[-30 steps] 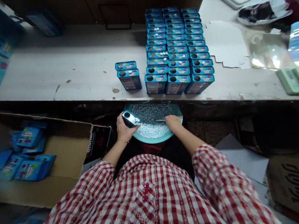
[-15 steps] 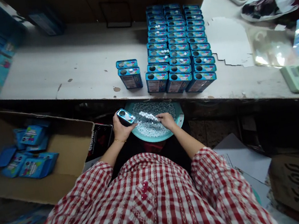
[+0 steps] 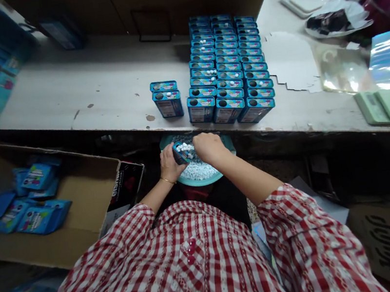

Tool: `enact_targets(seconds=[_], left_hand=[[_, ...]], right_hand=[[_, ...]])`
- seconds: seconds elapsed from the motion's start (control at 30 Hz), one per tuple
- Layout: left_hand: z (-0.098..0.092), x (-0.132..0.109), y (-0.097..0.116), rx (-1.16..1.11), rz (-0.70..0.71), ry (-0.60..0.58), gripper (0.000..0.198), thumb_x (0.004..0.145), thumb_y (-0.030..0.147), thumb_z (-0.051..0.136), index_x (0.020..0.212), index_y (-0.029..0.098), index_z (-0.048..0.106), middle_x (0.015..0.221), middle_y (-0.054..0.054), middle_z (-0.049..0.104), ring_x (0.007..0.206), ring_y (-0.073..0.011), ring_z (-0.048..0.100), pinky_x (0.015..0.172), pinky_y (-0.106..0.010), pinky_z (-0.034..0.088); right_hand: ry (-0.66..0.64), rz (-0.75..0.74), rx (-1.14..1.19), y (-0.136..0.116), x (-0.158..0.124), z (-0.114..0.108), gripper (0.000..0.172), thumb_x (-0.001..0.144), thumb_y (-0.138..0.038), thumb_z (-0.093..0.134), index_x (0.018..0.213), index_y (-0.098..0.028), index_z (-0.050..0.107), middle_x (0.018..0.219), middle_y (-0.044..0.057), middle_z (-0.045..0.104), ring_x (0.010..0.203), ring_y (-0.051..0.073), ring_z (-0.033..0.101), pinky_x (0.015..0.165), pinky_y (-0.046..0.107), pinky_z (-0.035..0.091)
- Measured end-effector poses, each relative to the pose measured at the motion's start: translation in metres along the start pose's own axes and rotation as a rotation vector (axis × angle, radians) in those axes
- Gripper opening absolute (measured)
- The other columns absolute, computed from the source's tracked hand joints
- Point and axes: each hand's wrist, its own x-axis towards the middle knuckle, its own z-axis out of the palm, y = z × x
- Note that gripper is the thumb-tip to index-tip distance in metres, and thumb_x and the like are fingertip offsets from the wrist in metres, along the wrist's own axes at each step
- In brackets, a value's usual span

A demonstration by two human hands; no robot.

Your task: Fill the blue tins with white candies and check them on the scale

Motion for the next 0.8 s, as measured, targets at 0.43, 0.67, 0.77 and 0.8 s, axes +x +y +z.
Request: enact_targets(seconds=[0.43,0.67,0.77,0.8], left_hand=[[-0.014,0.001,-0.013,-0.104,-0.074,0.058,0.093,0.048,0.030,0.082,0.128,0.015,0.036,0.125,-0.017,0.049,0.120,-0.0322,0.046,0.104,-0.045,0.034],[-0.033,-0.008,-0.026,-0.112,-0.167,0.120,0.096,0.046,0.035,0.083,0.128,0.015,0.035,0.125,-0.017,0.048,0.119,-0.0319,0.047,0.103,-0.045,0.035],[-0.037,-0.009,-0.031,-0.113,-0.191,0.127,0.096,0.046,0.034,0.083,0.127,0.016,0.035,0.124,-0.016,0.049,0.119,-0.0317,0.047,0.103,-0.045,0.036],[-0.039,-0.009,-0.032,-0.115,-0.199,0.128,0.096,0.046,0.033,0.083,0.127,0.017,0.035,0.124,-0.015,0.049,0.119,-0.0316,0.047,0.102,-0.045,0.036]], right_hand=[[-0.042,0.136,0.064,0.057,-0.007,0.053,0.035,0.084,-0.012,0.042,0.106,-0.026,0.066,0.115,0.008,0.063,0.102,0.022,0.061,0.082,0.028,0.046],[-0.098,0.268,0.274,0.012,0.047,0.161,0.036,0.088,-0.008,0.036,0.110,-0.010,0.065,0.106,0.018,0.066,0.098,0.019,0.062,0.081,0.025,0.044],[-0.060,0.233,0.390,-0.012,0.065,0.179,0.037,0.087,-0.008,0.040,0.115,-0.012,0.063,0.108,0.014,0.066,0.095,0.016,0.062,0.080,0.020,0.044],[-0.048,0.221,0.433,-0.015,0.070,0.182,0.036,0.085,-0.007,0.042,0.114,-0.012,0.063,0.107,0.012,0.067,0.093,0.015,0.063,0.079,0.019,0.044]])
